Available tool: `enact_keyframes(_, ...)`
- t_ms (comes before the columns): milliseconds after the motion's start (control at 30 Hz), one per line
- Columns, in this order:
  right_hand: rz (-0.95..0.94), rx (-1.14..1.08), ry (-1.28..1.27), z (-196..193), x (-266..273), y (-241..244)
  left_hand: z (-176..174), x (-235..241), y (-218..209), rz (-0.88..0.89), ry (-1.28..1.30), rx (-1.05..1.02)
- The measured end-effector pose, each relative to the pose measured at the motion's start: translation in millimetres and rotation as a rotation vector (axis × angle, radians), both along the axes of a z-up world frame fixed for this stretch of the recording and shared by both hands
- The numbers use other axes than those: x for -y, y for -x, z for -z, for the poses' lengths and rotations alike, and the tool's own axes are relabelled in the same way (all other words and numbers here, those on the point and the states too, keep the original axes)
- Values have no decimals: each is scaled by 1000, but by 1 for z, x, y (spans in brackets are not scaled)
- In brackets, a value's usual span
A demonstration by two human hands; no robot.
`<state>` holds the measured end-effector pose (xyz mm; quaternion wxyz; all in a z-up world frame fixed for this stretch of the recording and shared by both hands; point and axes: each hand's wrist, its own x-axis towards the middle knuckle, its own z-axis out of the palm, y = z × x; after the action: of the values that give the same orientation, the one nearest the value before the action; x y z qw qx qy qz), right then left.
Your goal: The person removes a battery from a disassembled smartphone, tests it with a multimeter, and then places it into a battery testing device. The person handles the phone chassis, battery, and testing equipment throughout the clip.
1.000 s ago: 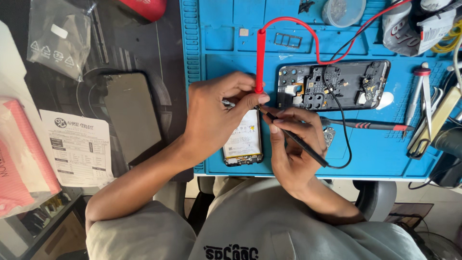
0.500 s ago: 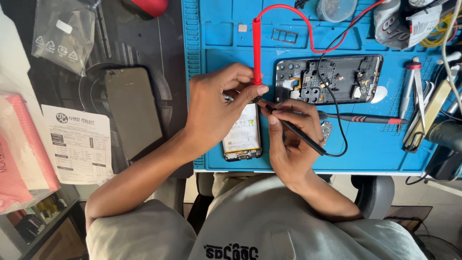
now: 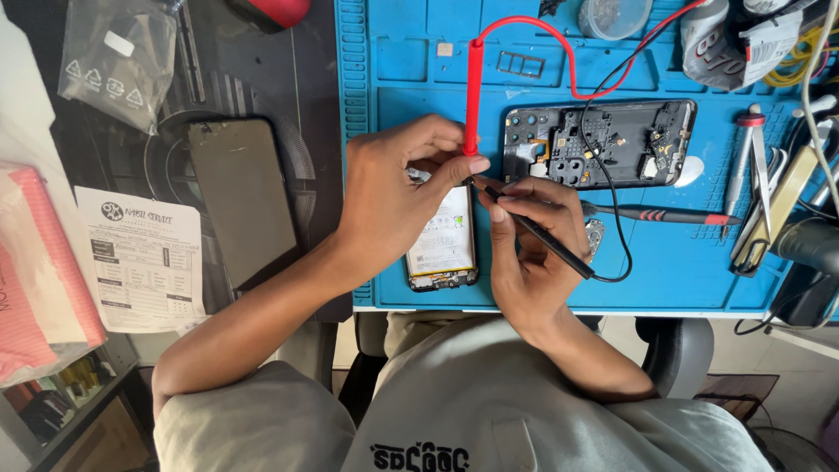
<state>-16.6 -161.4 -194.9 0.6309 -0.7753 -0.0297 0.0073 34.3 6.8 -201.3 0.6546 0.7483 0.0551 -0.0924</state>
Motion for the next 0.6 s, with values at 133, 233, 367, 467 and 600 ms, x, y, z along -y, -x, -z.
enact_keyframes(133,-12,2,-3,0,0,0,0,0,1,-4,-12,-24)
enact_keyframes(233,-10,-2,-4,-1,0,0,1,0,0,-2,-14,5)
enact_keyframes(367,-13,2,8,-1,0,0,1,0,0,0,-36,-20)
enact_keyframes(467,-18,2,5,-1,0,0,1,0,1,3,-29,-21)
enact_keyframes(600,-23,3,12,-1,0,1,1,0,1,0,-18,-13)
